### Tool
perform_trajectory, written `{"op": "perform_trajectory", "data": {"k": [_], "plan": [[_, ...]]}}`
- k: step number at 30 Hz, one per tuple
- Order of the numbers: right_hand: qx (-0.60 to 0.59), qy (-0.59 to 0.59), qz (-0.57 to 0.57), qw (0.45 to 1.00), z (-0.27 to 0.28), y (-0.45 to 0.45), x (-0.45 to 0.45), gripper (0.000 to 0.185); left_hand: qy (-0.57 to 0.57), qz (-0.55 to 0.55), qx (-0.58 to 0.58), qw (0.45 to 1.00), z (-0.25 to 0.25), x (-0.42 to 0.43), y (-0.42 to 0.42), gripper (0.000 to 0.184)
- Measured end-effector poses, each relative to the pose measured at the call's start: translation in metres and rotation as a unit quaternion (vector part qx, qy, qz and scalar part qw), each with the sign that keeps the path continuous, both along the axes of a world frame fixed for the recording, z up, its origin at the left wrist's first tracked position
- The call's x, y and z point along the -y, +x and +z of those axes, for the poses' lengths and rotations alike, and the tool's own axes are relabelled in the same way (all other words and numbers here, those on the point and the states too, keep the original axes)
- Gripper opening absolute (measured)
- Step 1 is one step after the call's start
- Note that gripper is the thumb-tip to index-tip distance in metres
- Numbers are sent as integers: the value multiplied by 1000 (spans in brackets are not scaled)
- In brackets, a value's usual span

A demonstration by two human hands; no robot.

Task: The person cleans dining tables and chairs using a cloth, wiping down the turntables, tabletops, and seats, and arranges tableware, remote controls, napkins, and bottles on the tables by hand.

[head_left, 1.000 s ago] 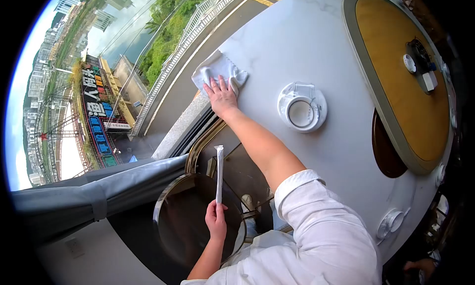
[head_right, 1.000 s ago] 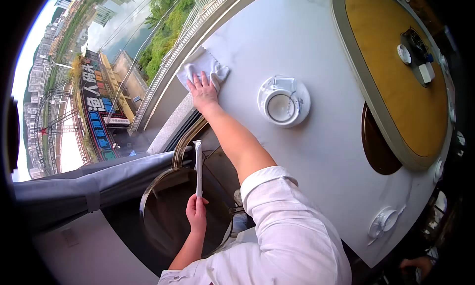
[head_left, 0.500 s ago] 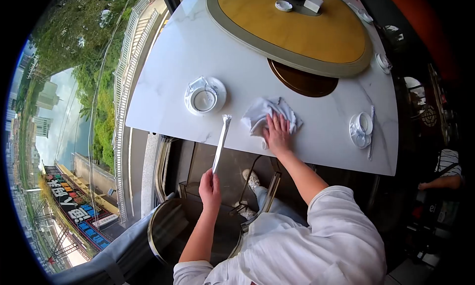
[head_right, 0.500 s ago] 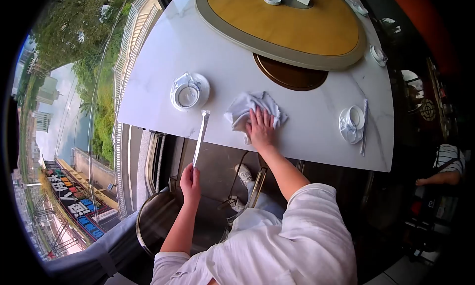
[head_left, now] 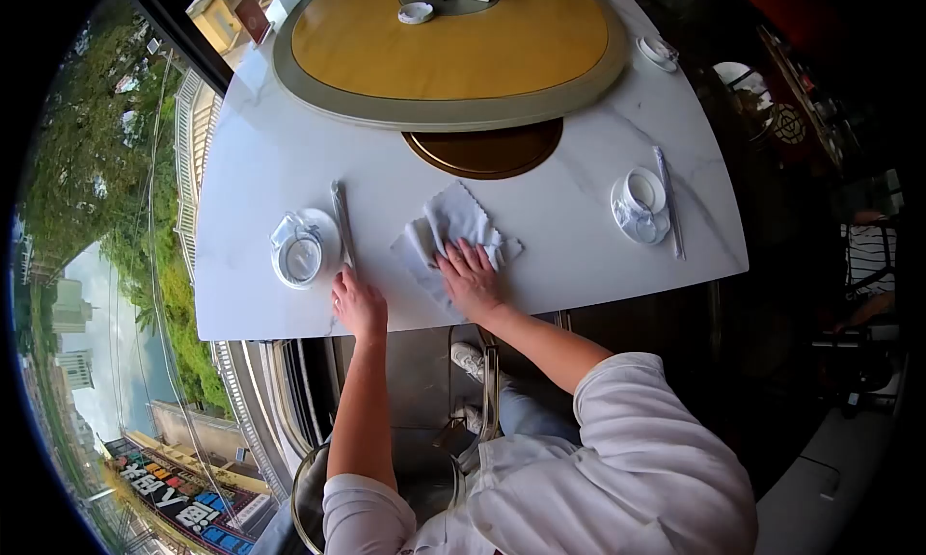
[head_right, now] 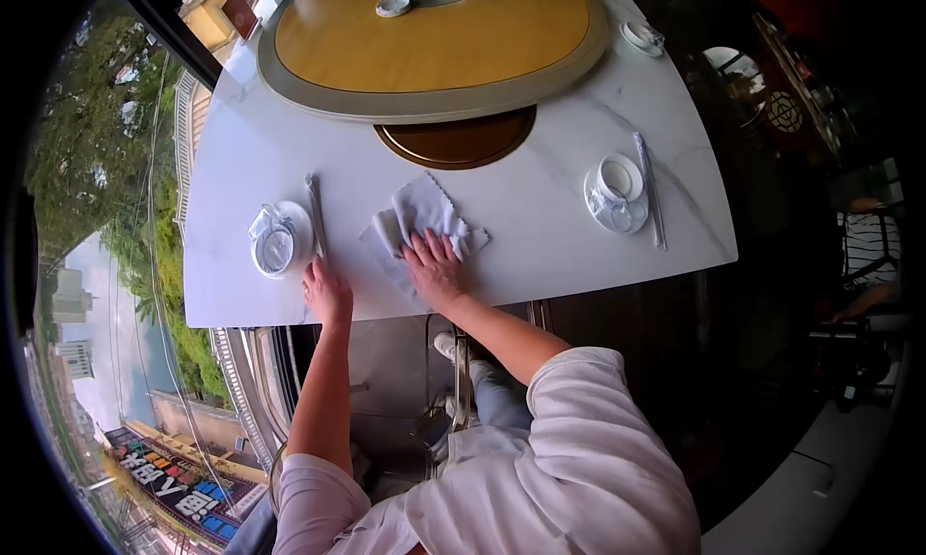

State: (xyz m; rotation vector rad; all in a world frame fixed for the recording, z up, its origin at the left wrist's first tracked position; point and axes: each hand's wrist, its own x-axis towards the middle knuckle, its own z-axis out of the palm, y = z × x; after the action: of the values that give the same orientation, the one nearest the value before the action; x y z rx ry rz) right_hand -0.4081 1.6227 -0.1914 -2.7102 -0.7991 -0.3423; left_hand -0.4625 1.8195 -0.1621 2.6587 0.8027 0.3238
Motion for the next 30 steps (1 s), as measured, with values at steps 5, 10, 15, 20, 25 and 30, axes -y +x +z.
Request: {"op": "perform_trajectory", "data": {"k": [5, 10, 15, 20, 25, 30], "plan": [[3, 0, -78, 997, -1, 25, 58, 39, -4, -75, 67, 995, 2, 10, -46, 49], [-7, -159, -236, 959, 1, -10, 179, 30, -55, -187, 85, 977, 12, 46, -126, 39], [-338, 85, -492, 798, 82, -54, 307, 26, -128, -304, 38, 943, 41, 90, -197, 28], [-239, 194, -347, 886, 167, -139, 382, 24, -194, -337, 26, 921, 39, 119, -269, 24], [-85, 505, -378, 771, 210, -249, 456, 26, -262, -337, -25, 904, 19, 161, -324, 24], [32, 698, -462, 547, 183, -345, 553, 32, -352, -367, -23, 861, 32, 227, -308, 23]]}}
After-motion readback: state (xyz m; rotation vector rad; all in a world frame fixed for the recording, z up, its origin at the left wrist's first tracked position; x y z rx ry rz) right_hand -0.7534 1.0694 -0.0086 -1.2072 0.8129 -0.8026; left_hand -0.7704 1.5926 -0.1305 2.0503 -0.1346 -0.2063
